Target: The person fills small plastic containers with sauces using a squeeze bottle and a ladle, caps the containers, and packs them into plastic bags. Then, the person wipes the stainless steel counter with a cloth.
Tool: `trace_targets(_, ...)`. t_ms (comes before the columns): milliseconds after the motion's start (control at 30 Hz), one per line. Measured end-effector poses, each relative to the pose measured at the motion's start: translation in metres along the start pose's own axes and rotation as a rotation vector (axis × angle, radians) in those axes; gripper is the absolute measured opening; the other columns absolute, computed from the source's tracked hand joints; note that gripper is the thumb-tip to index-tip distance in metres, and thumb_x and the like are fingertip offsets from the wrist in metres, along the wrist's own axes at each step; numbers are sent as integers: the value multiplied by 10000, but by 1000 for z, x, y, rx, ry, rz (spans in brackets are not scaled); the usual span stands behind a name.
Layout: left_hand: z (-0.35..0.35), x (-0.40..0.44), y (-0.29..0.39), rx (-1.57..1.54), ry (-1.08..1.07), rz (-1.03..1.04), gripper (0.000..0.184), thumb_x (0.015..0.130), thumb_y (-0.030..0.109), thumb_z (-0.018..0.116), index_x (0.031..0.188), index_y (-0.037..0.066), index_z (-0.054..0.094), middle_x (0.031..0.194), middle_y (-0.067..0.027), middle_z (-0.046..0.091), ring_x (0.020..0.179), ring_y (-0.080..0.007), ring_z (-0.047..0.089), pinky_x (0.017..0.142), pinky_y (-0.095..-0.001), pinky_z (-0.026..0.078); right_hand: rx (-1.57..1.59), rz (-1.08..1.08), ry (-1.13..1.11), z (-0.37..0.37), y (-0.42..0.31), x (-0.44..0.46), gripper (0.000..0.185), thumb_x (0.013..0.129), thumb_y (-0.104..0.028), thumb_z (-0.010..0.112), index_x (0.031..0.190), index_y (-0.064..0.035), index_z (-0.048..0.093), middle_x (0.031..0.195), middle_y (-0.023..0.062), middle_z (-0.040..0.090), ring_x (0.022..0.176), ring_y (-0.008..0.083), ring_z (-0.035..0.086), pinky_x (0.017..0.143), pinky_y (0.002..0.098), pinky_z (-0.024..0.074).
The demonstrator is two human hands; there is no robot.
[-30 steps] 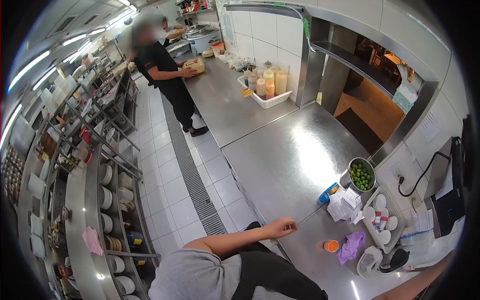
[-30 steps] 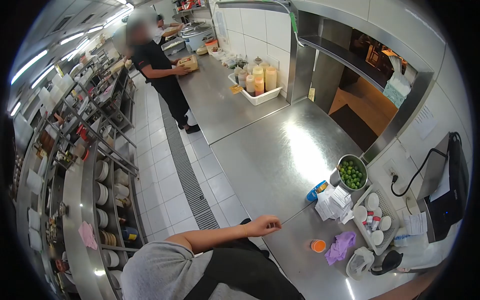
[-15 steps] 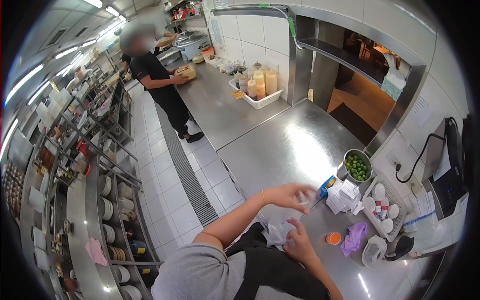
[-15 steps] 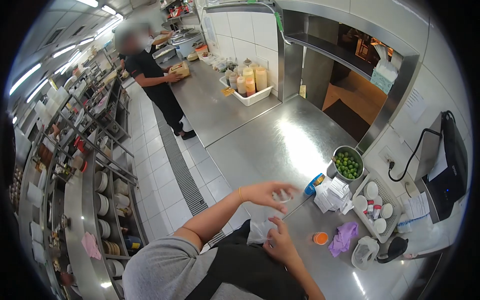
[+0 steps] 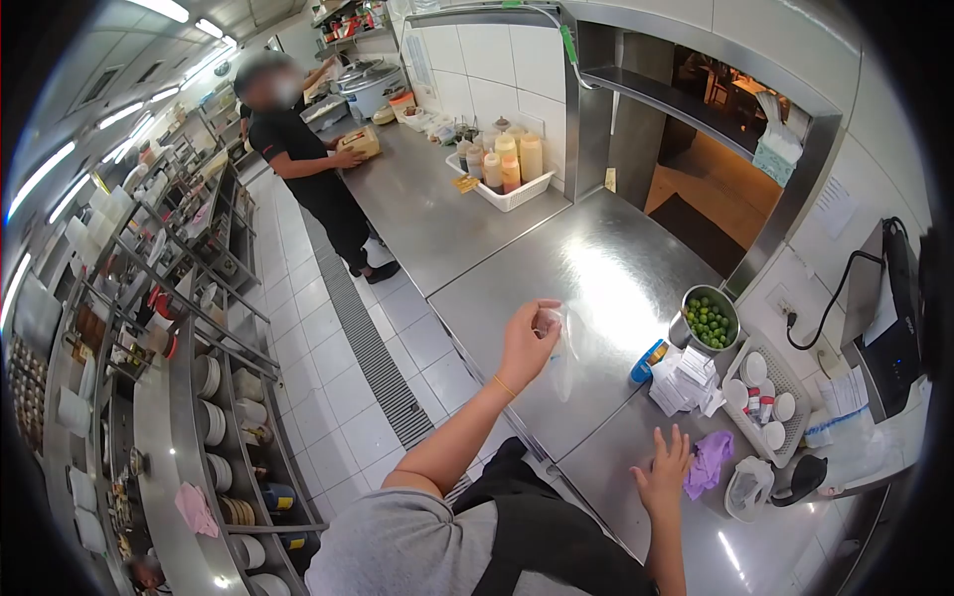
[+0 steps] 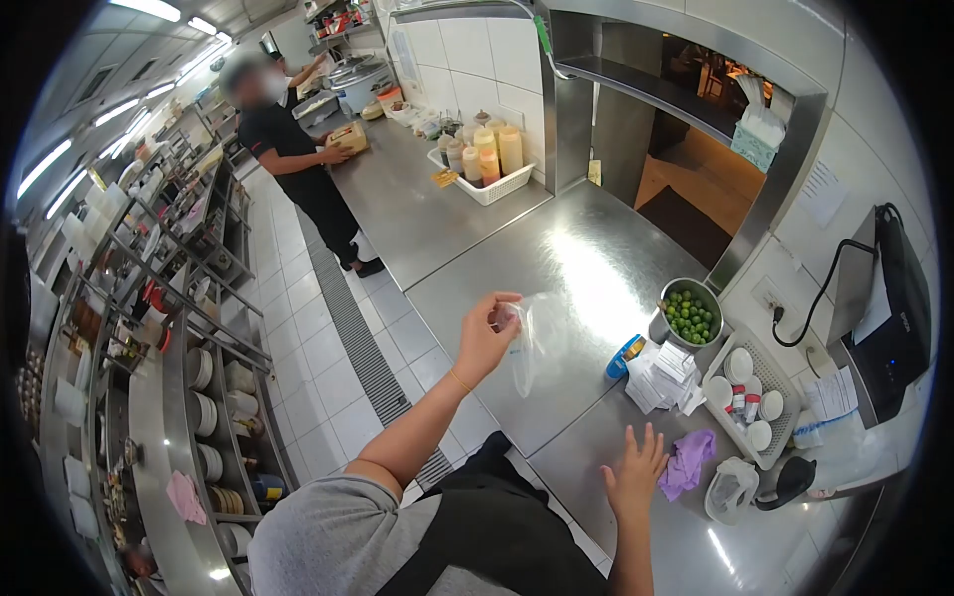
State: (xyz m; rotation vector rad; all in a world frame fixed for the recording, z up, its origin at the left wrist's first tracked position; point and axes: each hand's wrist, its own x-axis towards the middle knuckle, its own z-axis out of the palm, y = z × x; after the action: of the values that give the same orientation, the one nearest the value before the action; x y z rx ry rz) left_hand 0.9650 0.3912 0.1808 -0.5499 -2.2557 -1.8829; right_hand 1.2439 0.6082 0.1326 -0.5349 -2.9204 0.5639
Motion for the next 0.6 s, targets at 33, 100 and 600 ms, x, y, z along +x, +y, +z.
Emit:
trace_targets(33,1,-4,24,-8,18,24,319,828,-37,710,1123,38,616,800,-43,578,684,-133,579,613,-277,497,-19,55,-22,3,8,-2,950,689,-145,874,1515,-174,405,1593,172,298,1474,428,267,1185,607,221)
trace_targets(100,13,-16,33,-31,13,89,287,852,-31,702,1098,33,571,933,-67,591,698,-151,590,621,-292,503,-41,105,-45,10,19,-5,990,669,-178,897,1521,-180,393,1595,170,291,1471,428,267,1184,593,231)
trace_targets(600,44,-66,-42,739,-512,213,87,839,-68,525,918,-82,558,1217,-292,549,896,-433,649,794,-484,554,51,237,-29,40,55,1,765,638,-57,875,1326,-121,545,1368,190,455,1220,408,485,1002,471,469)
